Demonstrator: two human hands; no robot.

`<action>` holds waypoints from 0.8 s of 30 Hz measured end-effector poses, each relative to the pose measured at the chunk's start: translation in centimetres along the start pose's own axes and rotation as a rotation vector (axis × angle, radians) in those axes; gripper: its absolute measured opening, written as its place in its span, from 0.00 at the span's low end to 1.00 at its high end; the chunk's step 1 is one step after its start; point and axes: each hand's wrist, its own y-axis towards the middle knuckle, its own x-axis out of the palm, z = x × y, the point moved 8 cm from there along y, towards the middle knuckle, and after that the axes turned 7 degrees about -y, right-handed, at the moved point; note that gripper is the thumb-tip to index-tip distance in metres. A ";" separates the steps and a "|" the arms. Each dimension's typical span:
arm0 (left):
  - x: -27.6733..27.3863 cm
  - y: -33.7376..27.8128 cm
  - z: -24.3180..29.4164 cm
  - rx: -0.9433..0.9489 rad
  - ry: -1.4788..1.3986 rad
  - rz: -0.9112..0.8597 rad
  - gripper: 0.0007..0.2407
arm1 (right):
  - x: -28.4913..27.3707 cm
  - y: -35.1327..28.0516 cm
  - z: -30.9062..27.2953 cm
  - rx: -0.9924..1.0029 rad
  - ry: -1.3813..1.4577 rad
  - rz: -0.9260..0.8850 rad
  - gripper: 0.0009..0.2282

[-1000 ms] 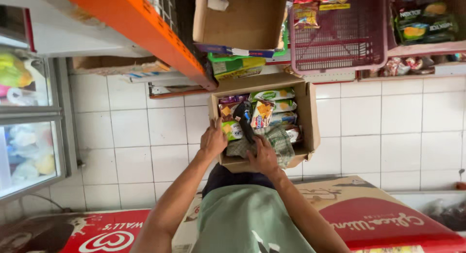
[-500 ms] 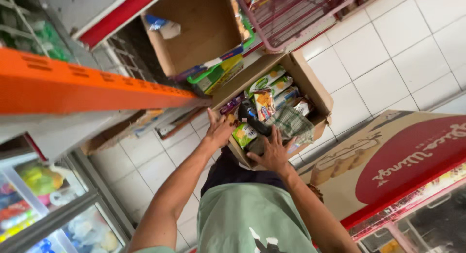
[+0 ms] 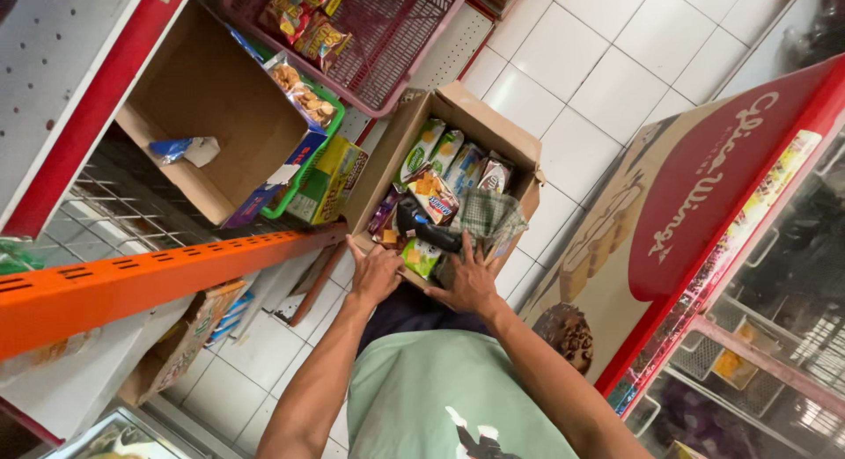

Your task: The person opens a commercial refrigerator and uses a handheld barcode scanner to scan small cartons of beverages before placing them on the shelf. They then move to a cardboard box of snacks, scan each item, and place them on a nearby shelf.

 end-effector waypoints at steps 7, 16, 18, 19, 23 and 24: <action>-0.9 8.4 2.8 -0.040 -0.058 0.095 0.04 | -5.0 1.6 5.6 0.078 0.050 0.264 0.42; -1.9 17.7 7.6 0.012 -0.171 0.137 0.05 | -8.4 4.3 12.1 0.134 0.173 0.421 0.41; -2.2 20.0 8.1 0.036 -0.186 0.139 0.06 | -9.7 6.0 13.4 0.150 0.205 0.398 0.43; -2.5 21.4 8.2 0.047 -0.193 0.142 0.06 | -10.5 6.9 13.9 0.155 0.195 0.405 0.43; -3.7 27.4 9.0 0.094 -0.205 0.210 0.04 | -13.7 10.7 16.8 0.182 0.181 0.413 0.42; -3.8 28.9 9.2 0.093 -0.205 0.209 0.04 | -14.4 11.7 17.7 0.193 0.185 0.409 0.42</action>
